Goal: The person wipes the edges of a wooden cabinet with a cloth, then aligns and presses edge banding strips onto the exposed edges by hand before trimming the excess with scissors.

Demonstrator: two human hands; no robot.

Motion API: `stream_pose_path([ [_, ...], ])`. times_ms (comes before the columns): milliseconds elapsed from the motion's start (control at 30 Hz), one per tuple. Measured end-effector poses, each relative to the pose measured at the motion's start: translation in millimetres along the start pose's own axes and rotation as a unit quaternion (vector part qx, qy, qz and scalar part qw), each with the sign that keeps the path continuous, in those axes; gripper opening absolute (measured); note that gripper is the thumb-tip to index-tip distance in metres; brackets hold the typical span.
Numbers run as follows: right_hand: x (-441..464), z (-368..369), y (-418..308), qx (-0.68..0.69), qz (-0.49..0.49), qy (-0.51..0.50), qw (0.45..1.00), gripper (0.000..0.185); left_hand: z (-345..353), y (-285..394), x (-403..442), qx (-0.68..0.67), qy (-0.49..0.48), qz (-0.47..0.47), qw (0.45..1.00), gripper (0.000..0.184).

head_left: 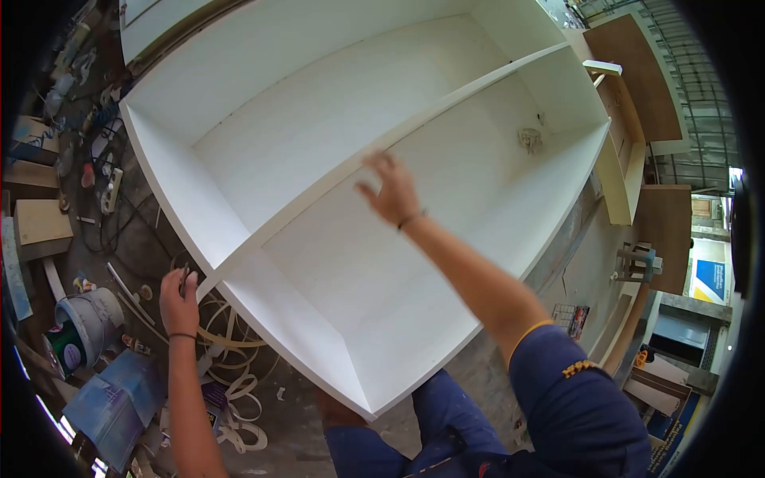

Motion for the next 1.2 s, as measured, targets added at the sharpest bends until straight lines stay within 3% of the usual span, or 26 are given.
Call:
stream_pose_path([
  [33,-30.9,7.8,-34.9,0.100,-0.021,-0.017,0.995,0.036,-9.1,-4.3,-8.7,-0.019,0.014,-0.078,0.997,0.035],
  [67,-67.7,22.7,-61.9,0.165,-0.005,-0.056,0.985,0.031,-10.0,3.6,-23.9,-0.132,-0.027,-0.170,0.976,0.035],
  [100,-104.8,45.7,-87.0,0.247,0.058,-0.159,0.954,0.033,-7.6,22.6,-47.4,-0.241,-0.068,-0.259,0.933,0.036],
  [167,-166.7,58.8,-154.8,0.395,0.073,-0.280,0.872,0.036,15.6,68.3,-94.1,-0.464,-0.080,-0.342,0.813,0.034],
  [233,-201.5,50.6,-195.3,0.423,0.072,-0.338,0.837,0.036,36.4,111.5,-127.0,-0.528,-0.083,-0.378,0.756,0.039],
  [300,-217.1,48.8,-192.8,0.406,0.093,-0.335,0.845,0.035,44.1,130.4,-144.1,-0.520,-0.066,-0.398,0.753,0.036],
  [367,-218.2,48.2,-180.6,0.417,0.119,-0.326,0.840,0.038,59.9,123.6,-156.9,-0.558,-0.042,-0.426,0.711,0.031],
  [433,-228.4,55.8,-172.0,0.426,0.160,-0.381,0.805,0.044,67.2,120.0,-157.9,-0.596,-0.030,-0.451,0.664,0.030],
  [533,-233.7,65.4,-176.0,0.405,0.176,-0.413,0.797,0.051,76.5,118.0,-158.2,-0.606,-0.043,-0.459,0.648,0.033],
  [600,-241.8,83.3,-172.9,0.389,0.223,-0.438,0.780,0.053,76.2,124.0,-148.3,-0.511,-0.137,-0.384,0.757,0.039],
  [667,-252.9,99.4,-172.1,0.425,0.298,-0.461,0.720,0.057,42.8,91.0,-119.9,-0.356,-0.022,-0.281,0.891,0.043],
  [700,-250.0,100.7,-175.0,0.423,0.300,-0.461,0.720,0.057,21.0,74.5,-102.0,-0.289,0.032,-0.225,0.930,0.044],
  [767,-251.0,106.3,-187.0,0.494,0.346,-0.478,0.638,0.052,-5.4,39.3,-67.8,-0.120,0.117,-0.127,0.978,0.046],
  [800,-245.7,109.7,-186.5,0.492,0.293,-0.480,0.665,0.058,-4.1,24.6,-56.2,-0.020,0.146,-0.087,0.985,0.046],
  [833,-248.6,111.5,-192.8,0.493,0.311,-0.507,0.635,0.063,6.2,5.8,-46.7,-0.024,0.144,-0.086,0.986,0.046],
  [900,-247.3,120.0,-194.5,0.493,0.329,-0.507,0.626,0.062,37.9,-12.6,-24.9,0.008,0.018,-0.071,0.997,0.038],
  [933,-244.7,125.2,-196.2,0.490,0.332,-0.506,0.627,0.062,36.3,-17.7,-17.3,0.004,0.016,-0.071,0.997,0.038],
  [1000,-236.1,133.8,-196.8,0.489,0.341,-0.474,0.648,0.059,44.8,-11.3,-9.1,-0.105,-0.176,-0.116,0.972,0.031],
  [1100,-226.0,146.8,-195.8,0.465,0.346,-0.448,0.681,0.056,43.2,-6.8,0.9,-0.135,-0.168,-0.058,0.975,0.028],
  [1200,-219.4,160.4,-199.1,0.474,0.362,-0.425,0.680,0.049,49.8,-10.2,-0.9,-0.176,-0.185,-0.086,0.963,0.027],
])
Point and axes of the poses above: each hand's wrist, its own x-axis towards the middle knuckle, its own z-axis out of the palm, y = z × x, the point moved 10 cm from there along x, towards the middle knuckle, and after that the axes turned 8 degrees about x, right-handed, at the moved point
